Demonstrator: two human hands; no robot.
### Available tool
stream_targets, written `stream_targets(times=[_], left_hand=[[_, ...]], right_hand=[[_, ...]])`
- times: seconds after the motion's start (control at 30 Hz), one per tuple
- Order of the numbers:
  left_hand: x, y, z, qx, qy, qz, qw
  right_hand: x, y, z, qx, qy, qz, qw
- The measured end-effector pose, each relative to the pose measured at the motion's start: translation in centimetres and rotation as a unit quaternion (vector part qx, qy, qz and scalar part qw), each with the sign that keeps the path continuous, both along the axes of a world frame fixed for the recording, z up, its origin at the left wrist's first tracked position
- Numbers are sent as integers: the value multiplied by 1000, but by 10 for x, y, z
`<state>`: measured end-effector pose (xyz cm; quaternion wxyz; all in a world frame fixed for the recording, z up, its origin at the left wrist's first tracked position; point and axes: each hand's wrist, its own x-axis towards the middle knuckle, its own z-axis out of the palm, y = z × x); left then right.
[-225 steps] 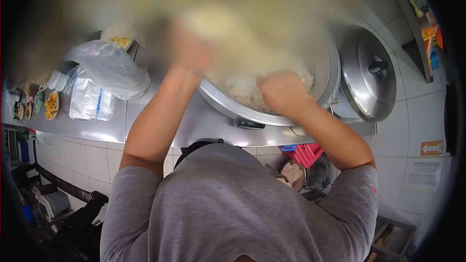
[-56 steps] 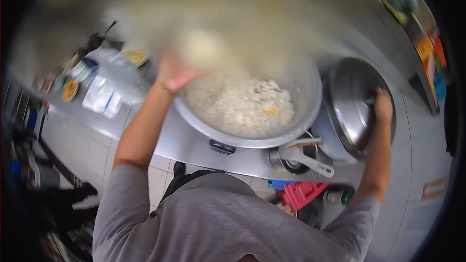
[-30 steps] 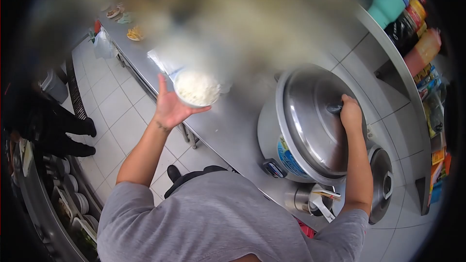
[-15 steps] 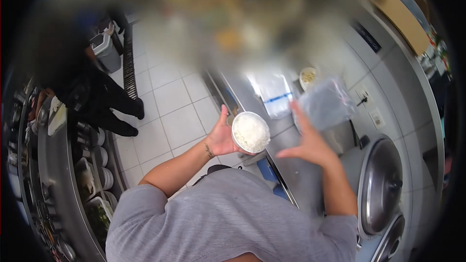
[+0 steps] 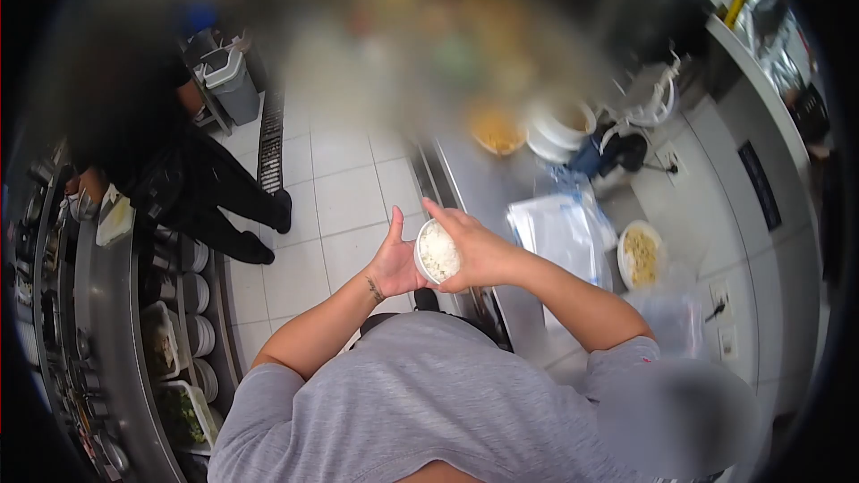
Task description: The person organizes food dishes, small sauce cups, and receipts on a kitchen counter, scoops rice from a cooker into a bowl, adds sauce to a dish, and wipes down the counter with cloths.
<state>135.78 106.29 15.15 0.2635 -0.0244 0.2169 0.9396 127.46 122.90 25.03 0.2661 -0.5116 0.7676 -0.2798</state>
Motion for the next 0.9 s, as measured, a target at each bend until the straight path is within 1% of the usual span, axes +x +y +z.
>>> stream_targets(times=[0.13,0.23,0.27,0.33,0.37,0.4,0.43,0.47,0.5,0.53,0.6,0.63,0.67,0.7,0.73,0.77,0.8,0.83,0.9], left_hand=[[-88,-50,-2,-16,3,30,999],[-146,-89,-8,9,0,52,999],[-166,-101,-8,9,-3,75,997],[-203,-124,-11,11,0,99,995],[-221,-135,-15,43,14,97,994],[-238,-150,-18,73,29,93,993],[-253,-170,-24,70,31,89,993],[-266,-192,-32,-15,-34,104,994],[-277,-216,-41,-99,-98,116,983],[-284,-247,-51,-135,-113,100,979],[-292,-314,-92,-270,-75,73,957],[-288,-344,-93,-278,-123,93,948],[-284,-382,-119,-286,-127,101,945],[-277,-418,-135,-270,-169,116,941],[-271,-451,-151,-289,-216,121,925],[-264,-487,-168,-302,-255,124,910],[-258,-514,-166,-311,-285,145,895],[-254,-546,-185,-325,-311,158,879],[-262,-593,-201,-448,-397,144,788]], right_hand=[[-91,-57,-11,-23,44,27,998],[-152,-105,-14,-23,77,21,997],[-171,-120,-16,-19,76,24,997],[-213,-150,-20,-24,81,-9,996],[-236,-163,-29,-24,83,-9,996],[-260,-174,-39,-24,98,-38,994],[-282,-186,-50,-26,110,-69,991],[-303,-196,-58,-8,122,-103,987],[-324,-204,-70,-9,120,-111,987],[-345,-212,-82,39,143,-154,977],[-385,-225,-98,127,169,-232,949],[-397,-230,-104,167,171,-265,934],[-411,-235,-107,202,149,-300,920],[-424,-238,-112,238,126,-332,904],[-441,-235,-121,238,126,-337,902],[-457,-231,-134,247,87,-376,889],[-468,-236,-143,256,44,-415,872],[-469,-245,-142,260,33,-423,868],[-468,-263,-106,331,125,-449,820]])
